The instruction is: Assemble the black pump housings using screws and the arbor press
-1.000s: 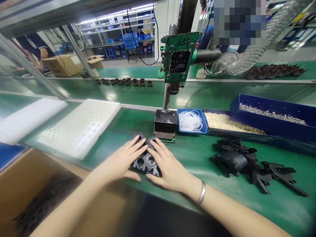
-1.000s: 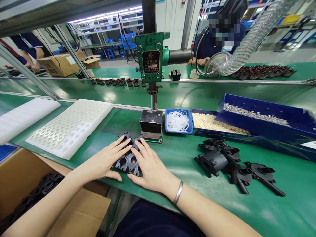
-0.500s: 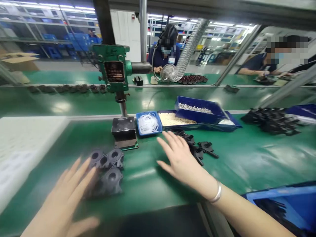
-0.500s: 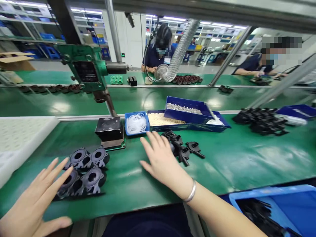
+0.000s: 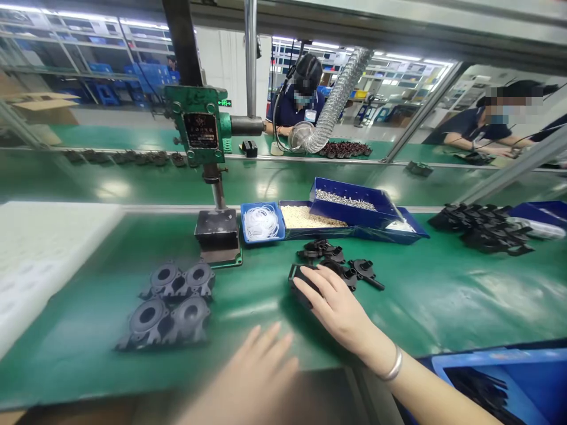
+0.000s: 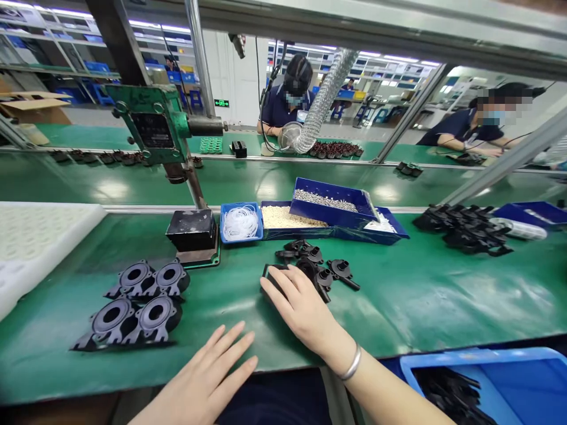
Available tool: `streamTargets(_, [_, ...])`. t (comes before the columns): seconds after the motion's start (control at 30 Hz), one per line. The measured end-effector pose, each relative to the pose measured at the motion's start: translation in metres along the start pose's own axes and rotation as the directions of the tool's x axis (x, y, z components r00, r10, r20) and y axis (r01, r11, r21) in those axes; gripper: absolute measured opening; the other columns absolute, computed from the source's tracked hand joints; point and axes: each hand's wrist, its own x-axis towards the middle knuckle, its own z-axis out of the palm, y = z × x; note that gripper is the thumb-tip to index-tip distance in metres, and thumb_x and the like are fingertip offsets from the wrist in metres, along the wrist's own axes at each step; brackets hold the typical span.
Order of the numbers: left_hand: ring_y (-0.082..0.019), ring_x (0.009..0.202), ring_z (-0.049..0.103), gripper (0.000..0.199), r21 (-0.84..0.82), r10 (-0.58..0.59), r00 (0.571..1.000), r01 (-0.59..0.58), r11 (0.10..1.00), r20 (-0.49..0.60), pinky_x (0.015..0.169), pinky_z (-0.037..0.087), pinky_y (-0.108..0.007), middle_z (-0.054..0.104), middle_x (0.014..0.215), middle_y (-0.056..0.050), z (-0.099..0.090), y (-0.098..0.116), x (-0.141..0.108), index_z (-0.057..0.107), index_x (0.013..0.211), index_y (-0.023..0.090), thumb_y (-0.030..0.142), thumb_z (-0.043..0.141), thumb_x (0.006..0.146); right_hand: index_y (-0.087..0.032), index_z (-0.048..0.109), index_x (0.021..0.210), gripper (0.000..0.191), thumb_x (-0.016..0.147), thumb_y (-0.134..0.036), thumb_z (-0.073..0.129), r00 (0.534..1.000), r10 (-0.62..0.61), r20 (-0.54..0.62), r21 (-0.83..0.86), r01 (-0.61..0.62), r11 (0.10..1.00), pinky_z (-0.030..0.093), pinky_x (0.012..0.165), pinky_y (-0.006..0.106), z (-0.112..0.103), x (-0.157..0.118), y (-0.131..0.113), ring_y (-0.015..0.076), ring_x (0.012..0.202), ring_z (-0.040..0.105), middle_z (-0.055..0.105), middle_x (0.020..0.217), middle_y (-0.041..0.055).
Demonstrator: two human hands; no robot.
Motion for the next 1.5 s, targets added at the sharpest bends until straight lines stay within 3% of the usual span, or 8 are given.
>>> streamTargets(0.23, [-0.042,0.139,0.034,0.081,-0.084,-0.137,0.990,0.139,0.987,0.030,0.106,0.043,-0.062,0.044,0.146,-0.025,0.010,0.005,0.005,0.043,0.140,0.012,0.061,0.065,0.080,-0.012,0.048,0.140,0.046,0.095,-0.009,0.042,0.973,-0.164,0.161,0.060,0.156,0.986,0.041,0.108,0.059,0.005,0.005,-0.014,0.0332,0.134,0.042,0.039,0.150,0.0180])
streamTargets(0.43, [-0.038,0.141,0.032,0.063,-0.161,-0.194,0.981,0.196,0.967,0.033,0.109,0.040,-0.059,0.045,0.146,-0.025,0.007,0.003,0.001,0.044,0.138,0.013,0.044,0.065,0.087,-0.017,0.053,0.134,0.043,0.093,-0.008,0.045,0.982,-0.119,0.145,0.125,0.101,0.987,0.045,0.104,0.055,0.014,0.011,-0.008,0.0316,0.128,0.047,0.044,0.146,0.0163])
streamTargets(0.67, [-0.033,0.138,0.040,0.044,-0.098,-0.178,0.983,0.181,0.979,0.046,0.110,0.043,-0.050,0.050,0.143,-0.022,-0.001,0.003,0.004,0.046,0.134,0.013,0.028,0.056,0.094,-0.016,0.058,0.120,0.036,0.085,-0.010,0.051,0.987,-0.017,0.161,0.237,-0.022,0.971,0.050,0.092,0.052,0.019,0.059,0.008,0.0317,0.109,0.053,0.052,0.123,0.0176])
streamTargets(0.77, [-0.032,0.135,0.045,0.041,-0.083,-0.172,0.984,0.174,0.981,0.038,0.108,0.045,-0.048,0.052,0.142,-0.020,-0.002,0.002,0.003,0.048,0.133,0.013,0.028,0.054,0.095,-0.019,0.057,0.114,0.031,0.083,-0.022,0.057,0.982,0.092,0.164,0.566,-0.170,0.806,0.050,0.095,0.045,0.015,0.079,0.008,0.0285,0.110,0.055,0.055,0.118,0.0125])
streamTargets(0.87, [-0.030,0.136,0.044,0.040,-0.113,-0.166,0.986,0.167,0.979,0.021,0.109,0.045,-0.048,0.051,0.143,-0.018,-0.002,0.001,0.002,0.049,0.134,0.016,0.029,0.053,0.096,-0.019,0.056,0.110,0.027,0.088,-0.033,0.049,0.911,0.148,0.384,0.813,-0.410,0.414,0.055,0.076,0.035,0.023,0.096,0.004,0.0239,0.093,0.063,0.062,0.106,0.0081])
streamTargets(0.93, [-0.030,0.137,0.044,0.040,-0.131,-0.177,0.984,0.178,0.975,0.014,0.108,0.046,-0.047,0.051,0.144,-0.017,0.000,0.000,0.001,0.049,0.135,0.018,0.028,0.052,0.096,-0.018,0.057,0.107,0.028,0.091,-0.035,0.042,0.854,0.116,0.507,0.814,-0.519,0.261,0.053,0.064,0.030,0.034,0.105,0.002,0.0209,0.081,0.064,0.065,0.099,0.0066])
streamTargets(1.13, [-0.041,0.143,0.029,0.072,-0.119,-0.268,0.962,0.273,0.955,0.055,0.106,0.044,-0.058,0.035,0.154,-0.022,0.005,0.001,0.005,0.041,0.143,0.015,0.052,0.063,0.086,-0.017,0.064,0.089,0.027,0.090,-0.038,0.048,0.899,0.205,0.387,0.745,-0.436,0.506,0.045,0.091,0.040,0.061,0.119,0.008,0.0237,0.093,0.060,0.066,0.095,0.0076])
streamTargets(1.5, [-0.035,0.147,0.022,0.081,0.274,-0.476,0.876,0.476,0.836,-0.072,0.110,0.040,-0.058,0.018,0.161,-0.013,0.010,-0.009,0.034,0.027,0.151,0.016,0.062,0.050,0.089,-0.017,0.068,0.093,0.054,0.101,-0.055,0.031,0.832,0.186,0.522,0.722,-0.547,0.424,0.049,0.086,0.036,0.057,0.114,-0.005,0.0227,0.089,0.064,0.068,0.092,0.0079])
